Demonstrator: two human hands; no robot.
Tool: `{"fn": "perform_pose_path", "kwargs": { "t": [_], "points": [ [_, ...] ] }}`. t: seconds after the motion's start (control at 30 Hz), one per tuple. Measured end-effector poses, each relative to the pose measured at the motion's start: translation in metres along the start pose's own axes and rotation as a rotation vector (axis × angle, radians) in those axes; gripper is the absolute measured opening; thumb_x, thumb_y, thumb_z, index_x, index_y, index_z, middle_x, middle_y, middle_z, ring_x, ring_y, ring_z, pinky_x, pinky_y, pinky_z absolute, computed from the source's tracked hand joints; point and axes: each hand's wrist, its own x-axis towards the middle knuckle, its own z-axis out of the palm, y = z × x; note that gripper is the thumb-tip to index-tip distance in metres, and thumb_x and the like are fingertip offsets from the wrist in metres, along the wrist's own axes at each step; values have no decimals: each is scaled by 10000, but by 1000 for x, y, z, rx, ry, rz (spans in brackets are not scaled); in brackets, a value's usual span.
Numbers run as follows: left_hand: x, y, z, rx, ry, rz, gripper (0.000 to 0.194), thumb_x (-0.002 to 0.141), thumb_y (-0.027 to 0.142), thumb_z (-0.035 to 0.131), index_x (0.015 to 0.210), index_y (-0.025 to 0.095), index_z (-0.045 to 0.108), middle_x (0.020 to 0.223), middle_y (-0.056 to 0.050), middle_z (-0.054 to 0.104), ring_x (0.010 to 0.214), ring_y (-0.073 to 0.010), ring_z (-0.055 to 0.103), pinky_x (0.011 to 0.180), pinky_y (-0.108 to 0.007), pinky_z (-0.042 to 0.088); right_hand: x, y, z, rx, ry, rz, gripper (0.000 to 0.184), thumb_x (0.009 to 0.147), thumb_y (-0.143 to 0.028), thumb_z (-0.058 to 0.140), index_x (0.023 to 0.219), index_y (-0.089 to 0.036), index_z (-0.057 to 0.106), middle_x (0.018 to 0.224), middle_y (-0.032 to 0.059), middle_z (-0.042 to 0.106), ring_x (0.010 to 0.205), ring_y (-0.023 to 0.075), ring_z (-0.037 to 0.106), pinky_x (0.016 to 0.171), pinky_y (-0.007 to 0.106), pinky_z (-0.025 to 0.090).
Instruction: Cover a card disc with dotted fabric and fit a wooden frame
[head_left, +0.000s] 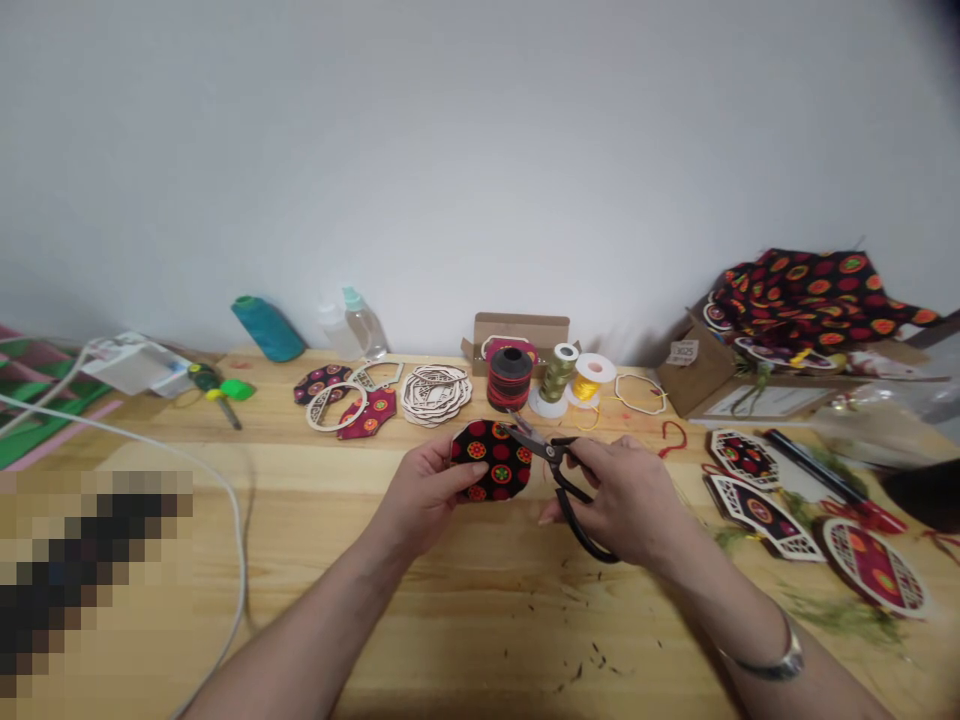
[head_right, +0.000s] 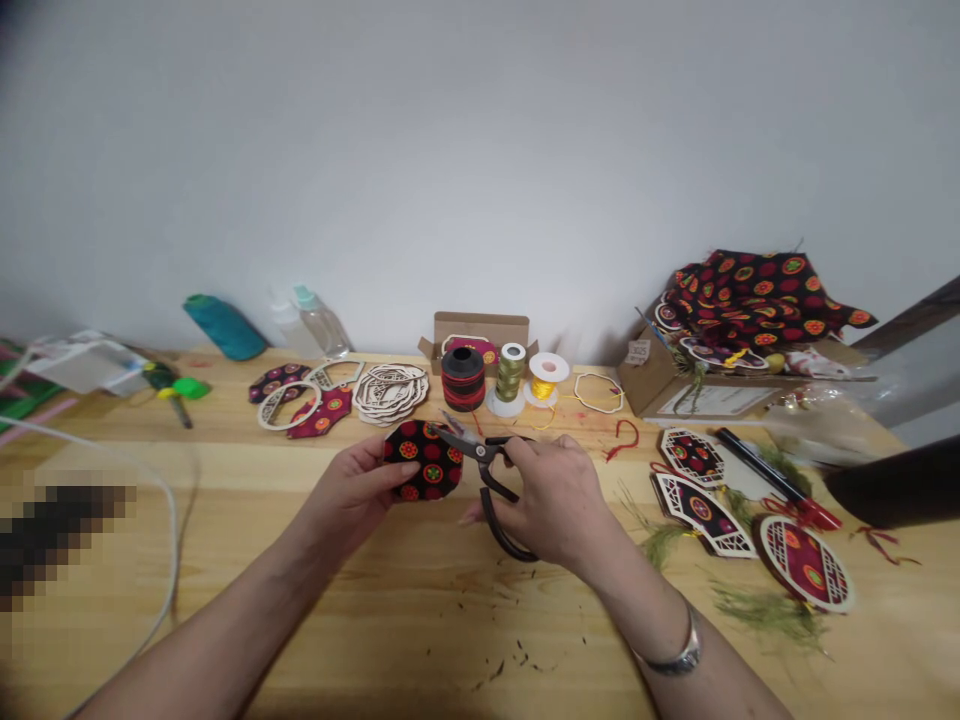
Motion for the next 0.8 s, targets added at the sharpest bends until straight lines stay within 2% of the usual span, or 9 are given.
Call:
{"fn": "perform_pose_path", "kwargs": {
  "t": [0.3,0.8],
  "points": [
    [-1,-1,0,-2,-29,-11,281,653,167,782,929,133,742,904,-122,769,824,-284,731,780,-439,576,-1,1,1,-20,9,-19,328,763,-516,593,700,-194,592,487,5,543,504,167,526,525,288,266],
    [-3,1,3,-23,-6,-26,289,619,157,797,900,121,740,869,-113,772,794,-272,732,746,-413,586,0,3,3,22,42,-12,387,770,-541,594,604,-195,546,472,4,526,483,146,489,502,261,266]
  ]
}}
